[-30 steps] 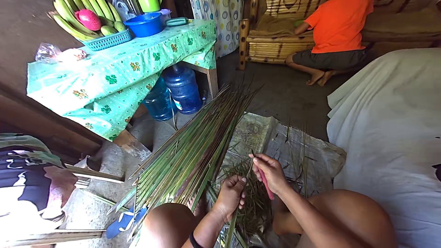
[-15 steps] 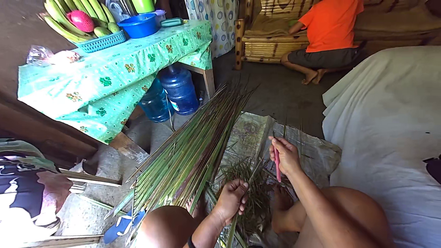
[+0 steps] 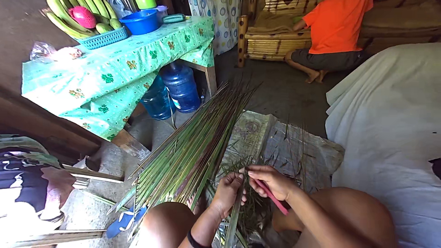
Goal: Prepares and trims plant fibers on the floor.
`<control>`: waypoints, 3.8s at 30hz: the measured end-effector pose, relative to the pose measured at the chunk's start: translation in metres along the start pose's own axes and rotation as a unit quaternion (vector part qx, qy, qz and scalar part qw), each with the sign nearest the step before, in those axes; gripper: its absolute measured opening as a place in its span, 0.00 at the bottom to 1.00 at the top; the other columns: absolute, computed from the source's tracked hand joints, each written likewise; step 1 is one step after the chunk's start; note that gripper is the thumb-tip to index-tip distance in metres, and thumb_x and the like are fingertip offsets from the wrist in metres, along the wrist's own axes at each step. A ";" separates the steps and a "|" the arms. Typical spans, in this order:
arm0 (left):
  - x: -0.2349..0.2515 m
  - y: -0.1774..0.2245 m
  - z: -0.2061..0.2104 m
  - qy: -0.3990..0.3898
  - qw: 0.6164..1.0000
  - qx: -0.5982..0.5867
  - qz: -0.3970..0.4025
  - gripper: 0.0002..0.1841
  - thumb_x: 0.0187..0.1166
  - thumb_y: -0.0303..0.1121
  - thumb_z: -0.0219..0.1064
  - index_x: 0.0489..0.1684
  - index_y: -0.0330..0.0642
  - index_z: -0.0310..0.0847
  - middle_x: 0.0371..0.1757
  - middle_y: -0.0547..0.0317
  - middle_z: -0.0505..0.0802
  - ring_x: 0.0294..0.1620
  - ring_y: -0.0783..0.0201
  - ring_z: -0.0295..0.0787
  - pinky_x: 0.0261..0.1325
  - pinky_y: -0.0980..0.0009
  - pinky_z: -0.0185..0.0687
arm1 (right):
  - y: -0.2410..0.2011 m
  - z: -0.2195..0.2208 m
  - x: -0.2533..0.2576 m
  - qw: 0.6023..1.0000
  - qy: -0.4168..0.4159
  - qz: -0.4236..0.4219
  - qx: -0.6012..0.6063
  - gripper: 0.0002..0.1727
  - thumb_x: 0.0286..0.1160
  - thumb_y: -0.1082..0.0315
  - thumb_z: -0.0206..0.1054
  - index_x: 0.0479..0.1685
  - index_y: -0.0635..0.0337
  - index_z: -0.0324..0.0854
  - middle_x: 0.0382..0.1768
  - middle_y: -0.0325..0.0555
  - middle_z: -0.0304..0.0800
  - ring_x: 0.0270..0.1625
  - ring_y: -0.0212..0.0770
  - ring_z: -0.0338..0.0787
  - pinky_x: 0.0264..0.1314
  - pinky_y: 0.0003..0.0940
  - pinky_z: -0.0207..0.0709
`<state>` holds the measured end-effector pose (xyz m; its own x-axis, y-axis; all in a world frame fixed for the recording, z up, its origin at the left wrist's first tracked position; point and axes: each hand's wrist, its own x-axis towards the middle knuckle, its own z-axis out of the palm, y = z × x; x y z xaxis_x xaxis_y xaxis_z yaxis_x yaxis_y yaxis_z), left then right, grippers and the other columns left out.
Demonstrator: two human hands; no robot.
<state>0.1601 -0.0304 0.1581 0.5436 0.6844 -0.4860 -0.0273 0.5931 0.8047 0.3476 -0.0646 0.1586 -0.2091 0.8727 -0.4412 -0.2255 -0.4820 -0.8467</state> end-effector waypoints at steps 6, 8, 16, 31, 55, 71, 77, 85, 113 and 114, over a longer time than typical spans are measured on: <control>-0.006 -0.002 0.000 -0.026 1.000 0.011 -0.010 0.13 0.94 0.30 0.48 0.42 0.35 0.76 0.24 0.57 0.88 0.20 0.69 0.86 0.26 0.76 0.85 | -0.007 -0.014 0.007 0.996 0.063 -0.065 0.008 0.19 0.90 0.67 0.49 0.68 0.64 0.80 0.21 0.37 0.82 0.14 0.26 0.75 0.15 0.19 0.69; -0.004 -0.002 0.001 -0.001 1.000 0.011 -0.006 0.12 0.94 0.30 0.49 0.43 0.35 0.76 0.24 0.59 0.86 0.18 0.71 0.83 0.23 0.78 0.82 | -0.003 -0.010 0.002 0.996 0.044 -0.073 -0.037 0.19 0.86 0.67 0.52 0.69 0.64 0.77 0.21 0.35 0.82 0.15 0.26 0.76 0.16 0.19 0.69; 0.000 0.000 0.000 0.020 1.000 -0.006 0.002 0.13 0.95 0.30 0.48 0.39 0.38 0.75 0.19 0.64 0.79 0.13 0.75 0.73 0.18 0.83 0.72 | 0.019 0.004 0.007 0.959 0.054 -0.216 -0.175 0.13 0.78 0.70 0.63 0.56 0.65 0.83 0.23 0.26 0.84 0.19 0.18 0.76 0.21 0.14 0.68; -0.004 -0.002 0.001 -0.004 1.000 0.008 0.005 0.13 0.94 0.30 0.50 0.40 0.36 0.77 0.18 0.64 0.80 0.12 0.76 0.73 0.17 0.83 0.72 | 0.003 -0.037 0.024 0.952 0.176 -0.214 -0.130 0.19 0.84 0.71 0.56 0.69 0.69 0.80 0.22 0.32 0.83 0.16 0.24 0.76 0.18 0.17 0.69; -0.003 -0.003 0.002 0.026 0.997 0.068 0.038 0.14 0.95 0.31 0.49 0.38 0.38 0.75 0.14 0.67 0.77 0.10 0.77 0.70 0.14 0.83 0.68 | 0.020 -0.015 0.017 0.922 0.089 -0.265 -0.269 0.13 0.79 0.67 0.62 0.46 0.69 0.88 0.24 0.32 0.85 0.22 0.17 0.77 0.26 0.15 0.72; 0.003 -0.002 -0.004 0.036 0.997 0.054 0.029 0.15 0.95 0.32 0.47 0.37 0.38 0.75 0.14 0.67 0.75 0.09 0.76 0.68 0.14 0.82 0.67 | 0.014 -0.008 0.006 0.936 0.056 -0.227 -0.263 0.14 0.79 0.67 0.61 0.50 0.68 0.87 0.25 0.33 0.86 0.20 0.19 0.77 0.24 0.17 0.71; 0.004 -0.001 -0.002 0.031 0.998 0.045 0.030 0.15 0.96 0.31 0.43 0.40 0.39 0.74 0.15 0.68 0.74 0.10 0.77 0.66 0.14 0.83 0.65 | 0.027 -0.001 0.009 0.901 0.031 -0.290 -0.322 0.14 0.78 0.66 0.63 0.43 0.69 0.89 0.27 0.39 0.89 0.25 0.18 0.80 0.31 0.14 0.74; -0.001 -0.002 0.002 -0.004 0.998 0.057 0.020 0.15 0.96 0.32 0.44 0.39 0.39 0.73 0.15 0.68 0.74 0.09 0.77 0.66 0.14 0.83 0.65 | 0.017 -0.029 0.030 0.919 0.146 -0.266 -0.253 0.15 0.80 0.68 0.61 0.53 0.70 0.87 0.26 0.33 0.86 0.21 0.19 0.77 0.25 0.16 0.72; -0.002 -0.007 0.002 0.018 0.997 0.062 0.051 0.14 0.95 0.31 0.46 0.36 0.41 0.72 0.15 0.68 0.74 0.10 0.77 0.66 0.14 0.83 0.65 | 0.015 -0.020 0.022 0.915 0.098 -0.249 -0.302 0.13 0.80 0.66 0.62 0.44 0.68 0.88 0.25 0.36 0.85 0.23 0.20 0.78 0.28 0.18 0.73; -0.003 -0.008 0.003 0.009 0.997 0.063 0.047 0.14 0.95 0.31 0.46 0.37 0.41 0.73 0.14 0.68 0.74 0.10 0.77 0.66 0.14 0.83 0.65 | 0.013 -0.026 0.025 0.919 0.119 -0.245 -0.286 0.14 0.80 0.66 0.62 0.46 0.69 0.87 0.25 0.35 0.85 0.23 0.20 0.78 0.27 0.18 0.73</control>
<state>0.1613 -0.0382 0.1541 0.5292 0.7420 -0.4115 0.0290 0.4689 0.8828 0.3643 -0.0468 0.1286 0.0131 0.9992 0.0390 0.3133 0.0330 -0.9491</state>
